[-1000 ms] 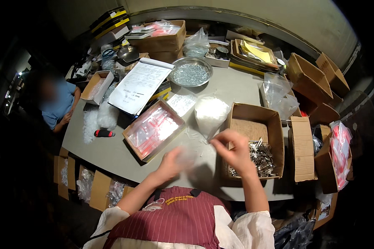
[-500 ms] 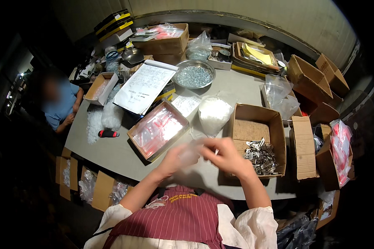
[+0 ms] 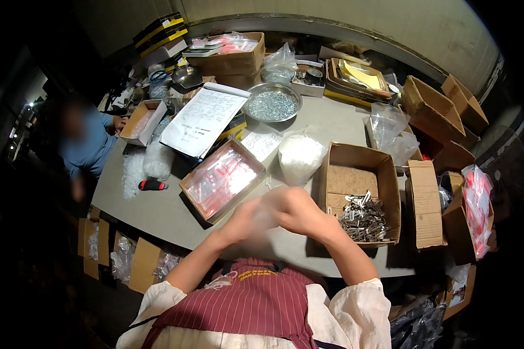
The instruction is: The person repeatedly picks small metal parts from a cardboard box, places them into small plastic bags, and sets the filled bags into a larger box. The process is continuous and repetitive, with the person handling one part at a time.
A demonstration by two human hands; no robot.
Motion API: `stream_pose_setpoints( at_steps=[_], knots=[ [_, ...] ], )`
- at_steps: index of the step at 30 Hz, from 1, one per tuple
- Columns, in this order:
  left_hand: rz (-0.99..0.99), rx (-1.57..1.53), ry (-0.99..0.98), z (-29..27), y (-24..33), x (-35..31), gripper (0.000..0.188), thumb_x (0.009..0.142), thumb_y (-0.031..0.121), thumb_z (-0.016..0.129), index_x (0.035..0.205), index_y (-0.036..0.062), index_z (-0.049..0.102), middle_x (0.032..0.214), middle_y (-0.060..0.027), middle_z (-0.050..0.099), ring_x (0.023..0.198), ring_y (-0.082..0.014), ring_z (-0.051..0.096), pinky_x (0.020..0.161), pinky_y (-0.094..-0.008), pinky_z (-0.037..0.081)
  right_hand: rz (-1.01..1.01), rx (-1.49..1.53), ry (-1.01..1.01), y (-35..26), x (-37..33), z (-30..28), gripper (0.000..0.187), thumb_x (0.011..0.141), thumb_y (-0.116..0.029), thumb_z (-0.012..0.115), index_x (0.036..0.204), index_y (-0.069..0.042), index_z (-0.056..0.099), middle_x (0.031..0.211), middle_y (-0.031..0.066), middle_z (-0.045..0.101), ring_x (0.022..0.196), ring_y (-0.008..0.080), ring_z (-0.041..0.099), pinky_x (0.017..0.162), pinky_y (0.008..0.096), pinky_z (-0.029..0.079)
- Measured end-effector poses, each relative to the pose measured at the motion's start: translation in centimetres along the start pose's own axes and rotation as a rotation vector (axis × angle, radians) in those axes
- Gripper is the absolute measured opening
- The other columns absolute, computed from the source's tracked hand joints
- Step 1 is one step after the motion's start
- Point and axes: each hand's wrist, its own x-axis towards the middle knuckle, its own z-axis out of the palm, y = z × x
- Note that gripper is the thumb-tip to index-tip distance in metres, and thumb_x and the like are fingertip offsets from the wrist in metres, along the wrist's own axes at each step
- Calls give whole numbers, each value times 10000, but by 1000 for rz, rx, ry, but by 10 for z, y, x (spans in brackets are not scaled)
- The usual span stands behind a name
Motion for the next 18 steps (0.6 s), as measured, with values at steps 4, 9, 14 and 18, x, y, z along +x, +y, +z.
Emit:
stream_pose_setpoints(
  at_steps=[4, 9, 14, 18],
  knots=[
    [-188, -381, -99, -14, 11, -3, 379, 851, -35, 646, 1223, -13, 574, 1074, -43, 636, 987, -113, 606, 874, -265, 510, -19, 27, -46, -22, 8, -25, 187, 886, -178, 709, 986, -23, 742, 957, 130, 658, 913, 272, 618, 856, 365, 485],
    [-272, -326, -226, -26, 26, -6, 412, 861, -6, 655, 1260, -18, 550, 1109, -44, 639, 1020, -128, 620, 909, -275, 500, -287, -165, -65, -30, 11, -33, 163, 838, -146, 711, 953, -31, 716, 1188, 135, 618, 1117, 311, 563, 1004, 421, 424],
    [-254, -316, -289, -31, 20, -8, 428, 921, 42, 639, 1317, -62, 518, 1199, -144, 669, 1105, -191, 652, 950, -319, 527, -40, 120, 133, -12, 10, -37, 160, 895, -113, 717, 957, 20, 654, 1061, 100, 683, 978, 196, 646, 875, 343, 514],
    [-281, -402, -182, -29, 20, -14, 386, 962, -8, 539, 1334, -97, 495, 1156, -215, 679, 1041, -262, 693, 891, -340, 568, 230, 261, 180, -4, 3, -45, 159, 935, -71, 701, 993, 64, 639, 968, 59, 682, 877, 97, 651, 788, 262, 538]
  ],
)
